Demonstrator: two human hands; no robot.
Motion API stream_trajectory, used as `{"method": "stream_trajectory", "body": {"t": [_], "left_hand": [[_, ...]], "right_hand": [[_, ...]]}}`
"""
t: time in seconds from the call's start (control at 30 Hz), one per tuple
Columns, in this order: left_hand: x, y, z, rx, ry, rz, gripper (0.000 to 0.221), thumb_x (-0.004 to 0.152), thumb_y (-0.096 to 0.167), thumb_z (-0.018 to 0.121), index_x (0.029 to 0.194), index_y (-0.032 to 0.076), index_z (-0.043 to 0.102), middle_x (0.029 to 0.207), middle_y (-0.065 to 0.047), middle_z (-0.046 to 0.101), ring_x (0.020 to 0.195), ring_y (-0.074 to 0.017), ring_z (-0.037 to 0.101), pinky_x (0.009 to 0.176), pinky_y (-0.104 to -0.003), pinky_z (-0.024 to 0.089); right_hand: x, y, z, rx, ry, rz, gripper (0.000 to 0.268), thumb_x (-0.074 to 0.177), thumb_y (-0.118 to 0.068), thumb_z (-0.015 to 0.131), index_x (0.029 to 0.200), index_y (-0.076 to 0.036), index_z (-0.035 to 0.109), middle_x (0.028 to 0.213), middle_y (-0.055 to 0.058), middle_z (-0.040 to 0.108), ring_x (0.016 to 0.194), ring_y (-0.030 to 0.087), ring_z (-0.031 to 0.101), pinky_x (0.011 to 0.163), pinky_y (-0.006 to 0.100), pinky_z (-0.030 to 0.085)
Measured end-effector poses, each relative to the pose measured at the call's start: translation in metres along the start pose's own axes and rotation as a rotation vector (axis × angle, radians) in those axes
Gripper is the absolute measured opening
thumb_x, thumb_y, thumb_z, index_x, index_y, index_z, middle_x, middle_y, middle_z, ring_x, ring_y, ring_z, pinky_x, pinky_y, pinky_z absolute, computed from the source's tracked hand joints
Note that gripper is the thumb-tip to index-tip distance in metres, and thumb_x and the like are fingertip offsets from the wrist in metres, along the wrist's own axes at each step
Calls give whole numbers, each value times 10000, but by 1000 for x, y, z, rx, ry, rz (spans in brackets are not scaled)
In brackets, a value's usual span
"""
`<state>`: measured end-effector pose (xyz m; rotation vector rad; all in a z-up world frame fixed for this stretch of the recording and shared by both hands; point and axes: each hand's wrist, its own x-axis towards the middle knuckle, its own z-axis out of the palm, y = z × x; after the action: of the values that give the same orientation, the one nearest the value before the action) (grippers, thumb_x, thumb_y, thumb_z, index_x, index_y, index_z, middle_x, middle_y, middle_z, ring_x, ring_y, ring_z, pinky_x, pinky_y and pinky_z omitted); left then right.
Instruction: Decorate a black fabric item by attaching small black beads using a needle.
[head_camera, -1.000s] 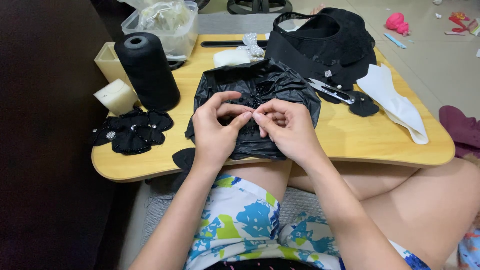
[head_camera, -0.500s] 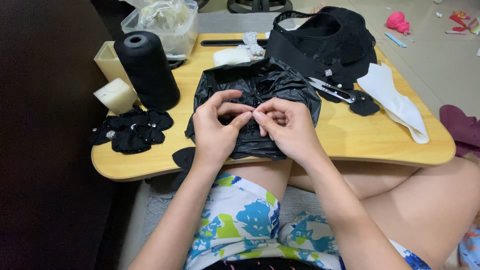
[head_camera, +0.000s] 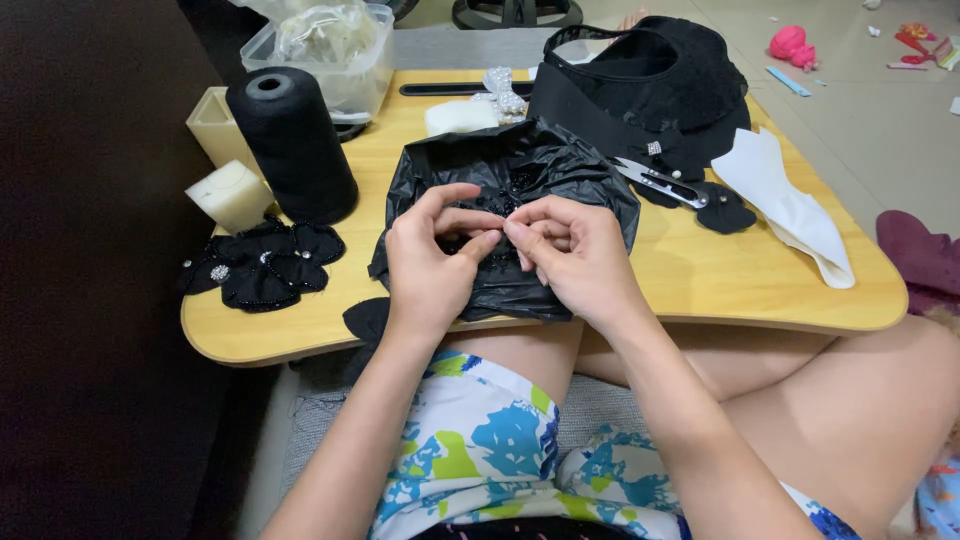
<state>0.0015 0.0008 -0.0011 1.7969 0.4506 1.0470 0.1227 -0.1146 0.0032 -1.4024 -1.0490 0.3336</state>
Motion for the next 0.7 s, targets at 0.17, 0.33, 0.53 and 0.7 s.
{"method": "stream_trajectory", "body": {"t": [0.17,0.33,0.53,0.7], "left_hand": [[0,-1,-1,38,3,-4,430,768,-42,789,1173,73,702,833,-24,813,750,-128,755,819,-232,541],[0,2,0,41,-4,4,379,791,-54,750,1150,58,699,842,-43,811,763,-145,749,804,-242,539],[1,2,3,100,12,-4,309,805,-21,745,1092,90,712,841,-13,812,762,-119,739,788,-221,543],[2,1,5,124,31,-38,251,821,-4,721,1053,91,708,841,-16,814,760,-120,743,766,-213,544]], "right_hand": [[3,4,-3,66,44,-3,98,989,-75,685,1042,-9,736,604,91,650,427,75,533,456,184,463],[2,6,-21,36,106,-8,86,997,-70,683,1050,-13,721,620,101,662,417,98,568,418,186,456],[-2,6,-34,101,178,63,109,1015,-67,643,1063,21,683,651,126,672,430,114,597,404,191,470],[-3,6,-34,111,159,101,108,995,-59,649,1018,35,697,629,142,674,417,134,610,370,203,467]]}}
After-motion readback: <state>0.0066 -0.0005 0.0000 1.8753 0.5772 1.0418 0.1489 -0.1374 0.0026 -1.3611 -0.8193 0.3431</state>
